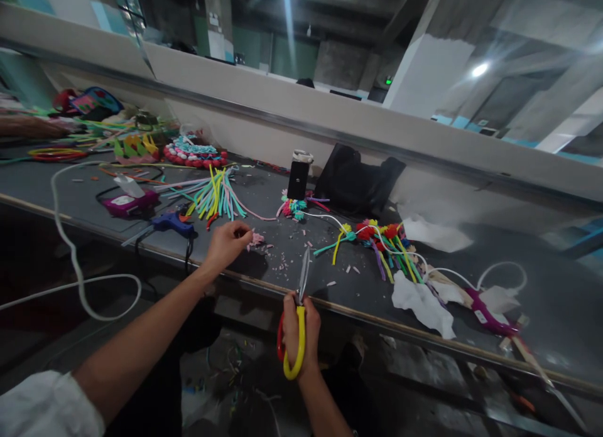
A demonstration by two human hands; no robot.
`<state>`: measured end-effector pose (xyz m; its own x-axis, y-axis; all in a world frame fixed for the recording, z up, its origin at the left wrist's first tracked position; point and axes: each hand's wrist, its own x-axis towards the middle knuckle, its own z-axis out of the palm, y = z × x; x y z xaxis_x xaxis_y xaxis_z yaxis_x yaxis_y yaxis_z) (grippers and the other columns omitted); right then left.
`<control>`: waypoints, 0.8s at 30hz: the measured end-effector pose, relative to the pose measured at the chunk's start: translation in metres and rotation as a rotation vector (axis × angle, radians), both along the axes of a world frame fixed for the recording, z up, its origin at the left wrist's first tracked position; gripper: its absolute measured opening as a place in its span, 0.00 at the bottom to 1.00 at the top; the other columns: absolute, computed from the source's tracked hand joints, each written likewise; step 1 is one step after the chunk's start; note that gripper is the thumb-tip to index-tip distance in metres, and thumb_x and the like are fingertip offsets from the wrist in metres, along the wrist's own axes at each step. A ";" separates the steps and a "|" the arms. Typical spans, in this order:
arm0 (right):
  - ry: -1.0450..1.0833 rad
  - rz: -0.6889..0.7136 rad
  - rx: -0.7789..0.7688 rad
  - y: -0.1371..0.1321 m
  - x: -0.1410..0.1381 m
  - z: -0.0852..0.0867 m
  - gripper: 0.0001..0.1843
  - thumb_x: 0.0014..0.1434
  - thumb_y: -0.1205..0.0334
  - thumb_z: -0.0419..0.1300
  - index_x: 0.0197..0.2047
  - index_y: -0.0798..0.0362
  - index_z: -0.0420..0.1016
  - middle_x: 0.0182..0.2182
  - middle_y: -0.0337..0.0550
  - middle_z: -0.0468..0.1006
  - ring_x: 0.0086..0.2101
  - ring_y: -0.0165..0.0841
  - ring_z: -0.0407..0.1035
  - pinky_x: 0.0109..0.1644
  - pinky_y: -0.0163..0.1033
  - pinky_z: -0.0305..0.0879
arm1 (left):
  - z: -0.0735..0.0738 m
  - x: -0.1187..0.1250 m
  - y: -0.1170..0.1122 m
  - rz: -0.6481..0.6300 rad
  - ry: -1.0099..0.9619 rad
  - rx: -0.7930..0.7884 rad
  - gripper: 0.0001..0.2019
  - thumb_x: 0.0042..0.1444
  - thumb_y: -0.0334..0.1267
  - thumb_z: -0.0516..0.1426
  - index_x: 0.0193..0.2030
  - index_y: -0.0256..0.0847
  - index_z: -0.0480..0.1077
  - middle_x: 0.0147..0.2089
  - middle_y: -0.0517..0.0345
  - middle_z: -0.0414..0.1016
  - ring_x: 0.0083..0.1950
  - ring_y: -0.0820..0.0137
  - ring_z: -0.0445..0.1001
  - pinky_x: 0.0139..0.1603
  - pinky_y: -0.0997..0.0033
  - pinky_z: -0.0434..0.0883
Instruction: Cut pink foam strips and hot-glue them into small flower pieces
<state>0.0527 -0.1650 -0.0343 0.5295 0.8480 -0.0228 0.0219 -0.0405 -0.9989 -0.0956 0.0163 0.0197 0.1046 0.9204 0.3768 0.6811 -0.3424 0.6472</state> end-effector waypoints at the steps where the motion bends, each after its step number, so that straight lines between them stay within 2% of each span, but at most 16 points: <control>1: 0.041 0.022 -0.005 0.000 0.001 0.000 0.23 0.56 0.41 0.58 0.37 0.55 0.72 0.14 0.28 0.61 0.12 0.23 0.53 0.13 0.28 0.52 | -0.002 -0.004 0.005 0.007 0.039 -0.010 0.08 0.51 0.39 0.55 0.29 0.40 0.74 0.30 0.57 0.78 0.32 0.68 0.71 0.34 0.71 0.61; 7: 0.095 0.045 0.009 0.000 0.004 -0.001 0.23 0.54 0.41 0.60 0.38 0.55 0.72 0.14 0.28 0.60 0.13 0.23 0.53 0.13 0.27 0.53 | -0.010 -0.008 0.015 0.038 0.167 -0.042 0.08 0.50 0.34 0.55 0.33 0.42 0.77 0.35 0.54 0.81 0.41 0.61 0.74 0.41 0.66 0.61; 14: 0.096 0.041 0.058 0.001 0.009 0.003 0.21 0.57 0.43 0.58 0.38 0.55 0.71 0.15 0.28 0.61 0.14 0.23 0.55 0.14 0.27 0.54 | -0.004 0.003 0.001 0.030 0.178 0.100 0.10 0.54 0.34 0.54 0.39 0.41 0.75 0.42 0.51 0.78 0.48 0.60 0.71 0.48 0.63 0.59; 17: 0.141 0.019 0.111 0.005 0.011 0.004 0.19 0.58 0.44 0.58 0.38 0.54 0.70 0.14 0.28 0.61 0.14 0.23 0.54 0.15 0.27 0.54 | -0.001 0.026 -0.005 -0.067 0.216 0.211 0.09 0.56 0.34 0.54 0.39 0.41 0.75 0.41 0.51 0.78 0.48 0.59 0.70 0.48 0.61 0.59; 19: 0.152 0.009 0.128 0.008 0.012 0.004 0.19 0.58 0.44 0.58 0.38 0.53 0.69 0.14 0.27 0.60 0.14 0.23 0.54 0.15 0.27 0.54 | 0.000 0.049 -0.003 -0.160 0.304 0.223 0.10 0.57 0.34 0.52 0.40 0.41 0.74 0.43 0.50 0.77 0.48 0.58 0.70 0.47 0.60 0.59; 24: 0.122 -0.021 0.124 0.013 0.015 0.002 0.18 0.58 0.46 0.58 0.37 0.54 0.70 0.15 0.29 0.61 0.15 0.24 0.55 0.16 0.27 0.54 | 0.003 0.106 0.033 -0.330 0.401 0.233 0.14 0.57 0.31 0.52 0.46 0.43 0.75 0.47 0.48 0.75 0.52 0.56 0.67 0.49 0.58 0.57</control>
<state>0.0681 -0.1515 -0.0327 0.5472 0.8368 0.0162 -0.0996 0.0842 -0.9915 0.0105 0.0495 0.0222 0.5494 0.7121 0.4371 0.6909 -0.6814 0.2417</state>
